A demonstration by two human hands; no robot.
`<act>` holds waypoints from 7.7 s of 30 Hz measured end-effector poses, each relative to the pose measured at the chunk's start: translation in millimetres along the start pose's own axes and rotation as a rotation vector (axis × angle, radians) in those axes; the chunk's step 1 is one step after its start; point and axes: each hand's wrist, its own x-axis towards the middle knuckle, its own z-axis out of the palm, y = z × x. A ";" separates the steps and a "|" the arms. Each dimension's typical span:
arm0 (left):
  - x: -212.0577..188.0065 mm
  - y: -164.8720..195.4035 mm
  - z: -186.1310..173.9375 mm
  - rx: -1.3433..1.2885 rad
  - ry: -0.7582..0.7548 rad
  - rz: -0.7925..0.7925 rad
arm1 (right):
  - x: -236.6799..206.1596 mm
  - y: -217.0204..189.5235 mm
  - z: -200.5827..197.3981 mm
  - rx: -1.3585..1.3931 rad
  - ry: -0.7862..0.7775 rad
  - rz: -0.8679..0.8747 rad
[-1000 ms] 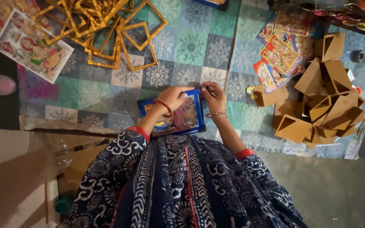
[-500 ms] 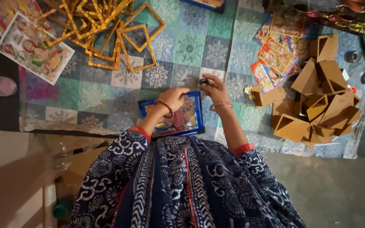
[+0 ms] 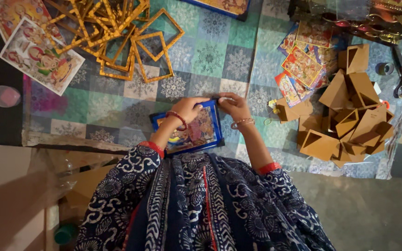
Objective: The person assembles small framed pictures at a table. They place a printed image into a blue frame, then take a small wooden frame, set a white backing sheet and a cardboard backing into it, and press the backing into place. They set finished frames aside and reach for more frames and pictures.
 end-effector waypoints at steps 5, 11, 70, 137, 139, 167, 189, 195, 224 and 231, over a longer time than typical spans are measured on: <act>5.1 -4.9 -3.3 -0.016 0.027 -0.040 | 7.5 -14.3 12.1 0.010 -0.029 0.048; 12.5 -11.1 -8.7 -0.095 0.106 0.000 | 14.4 -28.9 15.3 -0.096 -0.086 0.046; 35.6 15.8 -4.0 -0.208 0.397 -0.153 | 25.2 -31.8 40.2 -0.352 0.189 -0.341; 11.2 -12.2 -65.6 0.173 0.419 0.078 | -88.9 26.1 -46.2 -0.604 0.565 -0.413; 32.2 -2.6 -64.5 0.287 0.430 0.199 | -98.1 35.4 -42.2 -0.725 0.520 -0.431; 101.5 66.6 -38.4 0.050 -0.004 0.331 | -66.1 24.4 -25.1 -0.558 0.520 -0.524; 81.1 117.7 -73.4 -0.460 0.500 0.458 | -35.4 -101.5 -29.3 -0.286 0.542 -0.792; 75.8 115.2 -78.3 -0.514 0.586 0.548 | -35.5 -101.3 -34.3 -0.361 0.595 -0.798; 22.7 146.0 -122.0 0.090 0.374 0.606 | -64.2 -88.1 -28.6 -0.415 0.562 -0.886; 22.0 161.0 -131.0 0.394 0.362 0.612 | -65.6 -96.8 -25.6 -0.542 0.596 -0.878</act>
